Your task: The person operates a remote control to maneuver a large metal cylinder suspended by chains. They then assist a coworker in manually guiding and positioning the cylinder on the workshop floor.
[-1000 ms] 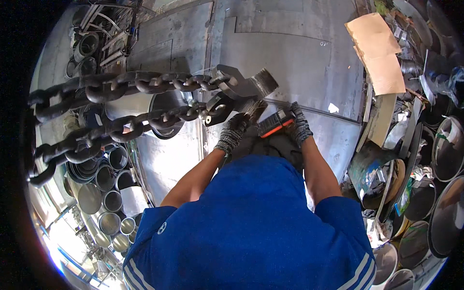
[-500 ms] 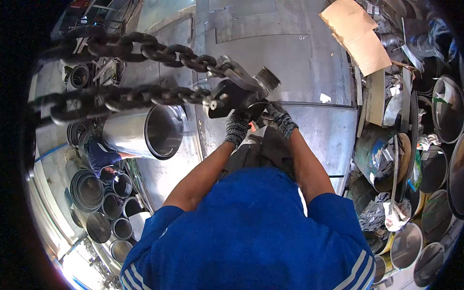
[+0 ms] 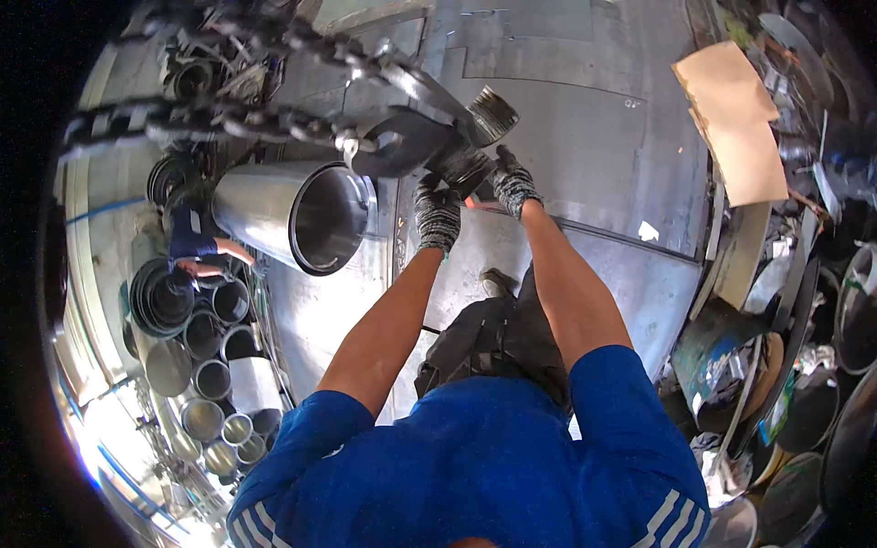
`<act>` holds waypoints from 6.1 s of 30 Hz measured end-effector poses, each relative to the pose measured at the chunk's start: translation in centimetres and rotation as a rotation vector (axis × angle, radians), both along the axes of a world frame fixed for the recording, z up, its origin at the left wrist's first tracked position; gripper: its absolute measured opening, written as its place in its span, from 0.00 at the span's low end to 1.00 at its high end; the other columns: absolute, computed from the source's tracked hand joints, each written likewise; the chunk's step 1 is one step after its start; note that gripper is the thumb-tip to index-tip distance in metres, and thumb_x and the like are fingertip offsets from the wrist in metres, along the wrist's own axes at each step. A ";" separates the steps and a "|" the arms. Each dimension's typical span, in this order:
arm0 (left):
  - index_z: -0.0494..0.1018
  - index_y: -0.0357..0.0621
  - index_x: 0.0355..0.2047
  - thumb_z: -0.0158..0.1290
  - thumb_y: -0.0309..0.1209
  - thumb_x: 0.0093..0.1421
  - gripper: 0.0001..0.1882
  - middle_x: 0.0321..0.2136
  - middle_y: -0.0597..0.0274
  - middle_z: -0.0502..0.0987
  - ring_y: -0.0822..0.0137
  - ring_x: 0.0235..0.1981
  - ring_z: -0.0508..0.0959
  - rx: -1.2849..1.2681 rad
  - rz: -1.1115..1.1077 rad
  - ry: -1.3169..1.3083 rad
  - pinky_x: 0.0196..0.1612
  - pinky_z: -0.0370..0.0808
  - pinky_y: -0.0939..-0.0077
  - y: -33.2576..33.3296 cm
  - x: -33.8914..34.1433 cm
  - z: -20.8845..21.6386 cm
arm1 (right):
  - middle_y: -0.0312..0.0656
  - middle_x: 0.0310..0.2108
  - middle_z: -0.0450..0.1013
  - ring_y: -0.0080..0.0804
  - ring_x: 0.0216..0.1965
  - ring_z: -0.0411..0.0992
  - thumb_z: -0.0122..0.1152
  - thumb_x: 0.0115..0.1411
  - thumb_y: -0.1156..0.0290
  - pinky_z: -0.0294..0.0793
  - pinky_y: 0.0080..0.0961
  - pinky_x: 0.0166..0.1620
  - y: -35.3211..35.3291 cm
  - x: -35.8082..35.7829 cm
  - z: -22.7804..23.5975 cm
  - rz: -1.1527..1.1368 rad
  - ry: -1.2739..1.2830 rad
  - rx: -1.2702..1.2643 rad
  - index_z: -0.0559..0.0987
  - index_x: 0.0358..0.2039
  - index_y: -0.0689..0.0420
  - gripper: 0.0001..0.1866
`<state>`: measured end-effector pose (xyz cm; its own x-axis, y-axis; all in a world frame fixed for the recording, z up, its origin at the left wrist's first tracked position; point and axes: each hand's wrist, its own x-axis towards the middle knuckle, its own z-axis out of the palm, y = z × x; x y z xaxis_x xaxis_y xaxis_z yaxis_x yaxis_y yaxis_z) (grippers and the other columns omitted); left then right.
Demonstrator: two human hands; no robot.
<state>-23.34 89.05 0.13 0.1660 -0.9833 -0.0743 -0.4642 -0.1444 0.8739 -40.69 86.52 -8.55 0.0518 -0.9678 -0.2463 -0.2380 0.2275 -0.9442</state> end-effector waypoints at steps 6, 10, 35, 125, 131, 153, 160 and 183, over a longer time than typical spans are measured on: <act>0.63 0.38 0.56 0.57 0.40 0.61 0.28 0.43 0.53 0.76 0.62 0.43 0.75 0.191 0.046 -0.147 0.47 0.72 0.71 -2.6 5.2 -0.6 | 0.41 0.50 0.71 0.33 0.41 0.75 0.50 0.62 0.76 0.81 0.35 0.40 -3.9 3.8 9.2 -0.220 -0.910 0.466 0.59 0.65 0.48 0.30; 0.62 0.44 0.60 0.55 0.39 0.63 0.28 0.46 0.55 0.75 0.66 0.44 0.74 0.245 0.010 0.080 0.42 0.74 0.72 -3.2 7.5 -1.8 | 0.41 0.42 0.74 0.33 0.37 0.76 0.51 0.64 0.72 0.81 0.32 0.36 -6.9 7.9 9.8 -0.256 -0.981 0.476 0.66 0.58 0.50 0.21; 0.70 0.40 0.49 0.56 0.40 0.62 0.21 0.44 0.46 0.77 0.55 0.51 0.75 0.203 0.613 0.092 0.52 0.71 0.66 11.9 57.2 -10.1 | 0.37 0.18 0.71 0.30 0.15 0.68 0.56 0.62 0.54 0.69 0.27 0.19 -6.8 36.2 5.0 -0.435 -0.392 0.755 0.73 0.28 0.52 0.15; 0.66 0.36 0.39 0.63 0.46 0.49 0.29 0.23 0.52 0.70 0.53 0.23 0.71 0.249 1.883 0.280 0.30 0.69 0.60 -61.1 106.0 -21.1 | 0.54 0.46 0.75 0.52 0.49 0.72 0.38 0.70 0.61 0.71 0.37 0.52 -76.4 122.2 -13.1 2.039 0.387 -0.059 0.76 0.49 0.59 0.21; 0.64 0.47 0.19 0.44 0.61 0.61 0.30 0.13 0.60 0.64 0.61 0.17 0.67 -0.183 2.087 0.984 0.25 0.68 0.65 -60.6 109.0 -13.0 | 0.47 0.51 0.74 0.42 0.51 0.73 0.44 0.67 0.63 0.69 0.32 0.55 -76.3 114.7 -21.6 2.445 0.599 -0.514 0.73 0.55 0.56 0.20; 0.73 0.44 0.34 0.54 0.43 0.62 0.15 0.29 0.63 0.76 0.62 0.29 0.75 0.286 2.103 0.103 0.34 0.72 0.62 -64.9 107.0 -16.9 | 0.45 0.48 0.76 0.42 0.50 0.73 0.51 0.62 0.68 0.69 0.41 0.54 -74.5 119.9 -21.3 2.407 0.310 -0.061 0.76 0.53 0.52 0.18; 0.64 0.55 0.17 0.49 0.51 0.64 0.23 0.10 0.71 0.62 0.72 0.11 0.62 0.036 2.487 0.974 0.15 0.58 0.74 -63.2 105.8 -17.6 | 0.48 0.35 0.77 0.42 0.38 0.75 0.48 0.66 0.68 0.73 0.34 0.44 -78.0 123.2 -15.0 2.053 0.027 -0.230 0.79 0.42 0.57 0.13; 0.76 0.39 0.45 0.50 0.42 0.63 0.20 0.29 0.49 0.80 0.56 0.30 0.81 0.479 0.916 0.073 0.37 0.78 0.67 -69.6 116.8 -22.9 | 0.53 0.45 0.73 0.51 0.44 0.73 0.44 0.65 0.70 0.72 0.45 0.48 -76.7 106.7 -22.4 2.003 0.307 -0.213 0.72 0.54 0.57 0.18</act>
<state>93.41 19.40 -22.79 0.8149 -0.3469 -0.4643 0.0509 -0.7551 0.6536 65.96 9.81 -30.98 0.8531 0.3719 -0.3659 -0.0876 -0.5892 -0.8032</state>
